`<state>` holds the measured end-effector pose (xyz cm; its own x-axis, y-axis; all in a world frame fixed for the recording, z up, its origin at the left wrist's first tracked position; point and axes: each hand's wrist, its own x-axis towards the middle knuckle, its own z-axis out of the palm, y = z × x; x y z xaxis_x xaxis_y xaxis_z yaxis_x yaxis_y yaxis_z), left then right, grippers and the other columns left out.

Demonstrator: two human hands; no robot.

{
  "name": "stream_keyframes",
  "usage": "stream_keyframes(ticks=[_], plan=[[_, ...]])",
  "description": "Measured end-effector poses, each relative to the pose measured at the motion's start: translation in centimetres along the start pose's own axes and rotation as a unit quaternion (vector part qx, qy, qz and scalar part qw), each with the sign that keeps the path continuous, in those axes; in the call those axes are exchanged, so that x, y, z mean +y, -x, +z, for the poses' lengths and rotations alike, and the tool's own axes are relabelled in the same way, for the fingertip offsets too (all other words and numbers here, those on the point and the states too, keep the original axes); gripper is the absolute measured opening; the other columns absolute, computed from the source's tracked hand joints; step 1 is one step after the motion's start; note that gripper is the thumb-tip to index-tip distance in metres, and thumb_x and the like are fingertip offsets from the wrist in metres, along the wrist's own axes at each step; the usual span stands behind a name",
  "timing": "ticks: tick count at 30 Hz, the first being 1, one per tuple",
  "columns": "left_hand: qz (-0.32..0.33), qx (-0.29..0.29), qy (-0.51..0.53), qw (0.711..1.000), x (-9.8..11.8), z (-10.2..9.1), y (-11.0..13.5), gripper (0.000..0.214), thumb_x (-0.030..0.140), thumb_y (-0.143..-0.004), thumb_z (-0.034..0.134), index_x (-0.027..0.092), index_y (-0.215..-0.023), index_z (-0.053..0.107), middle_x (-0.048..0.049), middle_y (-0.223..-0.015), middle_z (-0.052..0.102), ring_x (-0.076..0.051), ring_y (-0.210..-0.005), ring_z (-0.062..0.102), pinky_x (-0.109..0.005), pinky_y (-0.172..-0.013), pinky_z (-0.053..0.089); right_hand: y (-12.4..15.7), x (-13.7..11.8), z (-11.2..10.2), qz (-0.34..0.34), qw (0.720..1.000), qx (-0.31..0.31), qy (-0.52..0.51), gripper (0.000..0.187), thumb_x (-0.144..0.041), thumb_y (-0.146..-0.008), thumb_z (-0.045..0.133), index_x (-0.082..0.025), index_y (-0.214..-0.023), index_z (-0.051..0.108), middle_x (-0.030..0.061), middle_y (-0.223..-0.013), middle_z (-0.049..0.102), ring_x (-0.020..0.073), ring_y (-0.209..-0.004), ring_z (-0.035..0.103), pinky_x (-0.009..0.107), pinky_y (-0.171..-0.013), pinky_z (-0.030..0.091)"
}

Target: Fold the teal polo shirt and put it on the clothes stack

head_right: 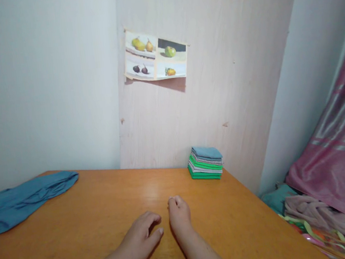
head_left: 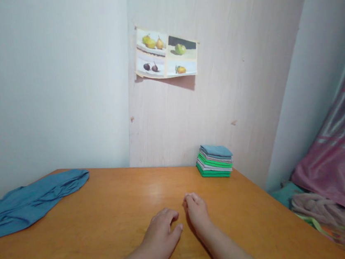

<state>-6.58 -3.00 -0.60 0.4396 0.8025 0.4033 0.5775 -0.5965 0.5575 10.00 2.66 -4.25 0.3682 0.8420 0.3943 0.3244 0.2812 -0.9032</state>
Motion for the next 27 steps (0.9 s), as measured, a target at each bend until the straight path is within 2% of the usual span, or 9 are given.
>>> stream_keyframes(ticks=[7, 12, 20, 23, 27], plan=[[-0.028, 0.053, 0.076, 0.995, -1.9, 0.5, -0.9, 0.018, 0.025, -0.085, 0.055, 0.018, -0.097, 0.065, -0.0071, -0.097, 0.066, -0.021, -0.092, 0.061, -0.032, -0.084, 0.046, 0.5, -1.0, 0.4, -0.033, 0.992, -0.025, 0.119, 0.041, -0.049, -0.087, 0.044, -0.023, -0.055, 0.045, -0.0047, -0.051, 0.045, 0.0144, -0.053, 0.041, 0.026, -0.051, 0.029], [-0.069, 0.109, 0.087, 0.988, -4.2, -0.4, -1.9, 0.022, 0.029, -0.085, 0.057, 0.017, -0.102, 0.066, -0.0084, -0.104, 0.068, -0.022, -0.099, 0.062, -0.033, -0.091, 0.046, 0.7, -2.0, 0.1, -0.044, 0.984, -0.038, 0.166, 0.043, -0.047, -0.086, 0.047, -0.023, -0.050, 0.046, -0.0037, -0.048, 0.045, 0.0154, -0.054, 0.042, 0.027, -0.051, 0.025], [-0.169, 0.239, 0.177, 0.940, -6.4, -4.6, -2.8, 0.028, 0.035, -0.087, 0.055, 0.015, -0.103, 0.066, -0.0100, -0.107, 0.070, -0.022, -0.101, 0.065, -0.031, -0.089, 0.048, 0.9, -2.7, -0.1, -0.043, 0.972, -0.040, 0.227, 0.042, -0.046, -0.085, 0.045, -0.024, -0.049, 0.042, -0.0020, -0.049, 0.047, 0.0168, -0.055, 0.045, 0.027, -0.053, 0.025], [-0.189, 0.250, 0.129, 0.941, -7.5, -6.6, -2.4, 0.028, 0.035, -0.089, 0.053, 0.015, -0.102, 0.067, -0.0094, -0.104, 0.071, -0.021, -0.098, 0.066, -0.030, -0.087, 0.049, 1.0, -2.8, -0.4, -0.043, 0.970, -0.054, 0.233, 0.042, -0.048, -0.085, 0.044, -0.024, -0.050, 0.043, -0.0010, -0.051, 0.049, 0.0180, -0.057, 0.048, 0.027, -0.054, 0.027], [-0.232, 0.265, 0.041, 0.935, -10.6, -9.7, -1.1, 0.025, 0.034, -0.088, 0.055, 0.016, -0.100, 0.068, -0.0098, -0.106, 0.070, -0.022, -0.101, 0.064, -0.031, -0.089, 0.047, 0.8, -2.3, -0.9, -0.048, 0.962, -0.093, 0.251, 0.041, -0.051, -0.085, 0.041, -0.024, -0.054, 0.048, 0.0016, -0.057, 0.057, 0.0207, -0.061, 0.054, 0.029, -0.056, 0.033]])
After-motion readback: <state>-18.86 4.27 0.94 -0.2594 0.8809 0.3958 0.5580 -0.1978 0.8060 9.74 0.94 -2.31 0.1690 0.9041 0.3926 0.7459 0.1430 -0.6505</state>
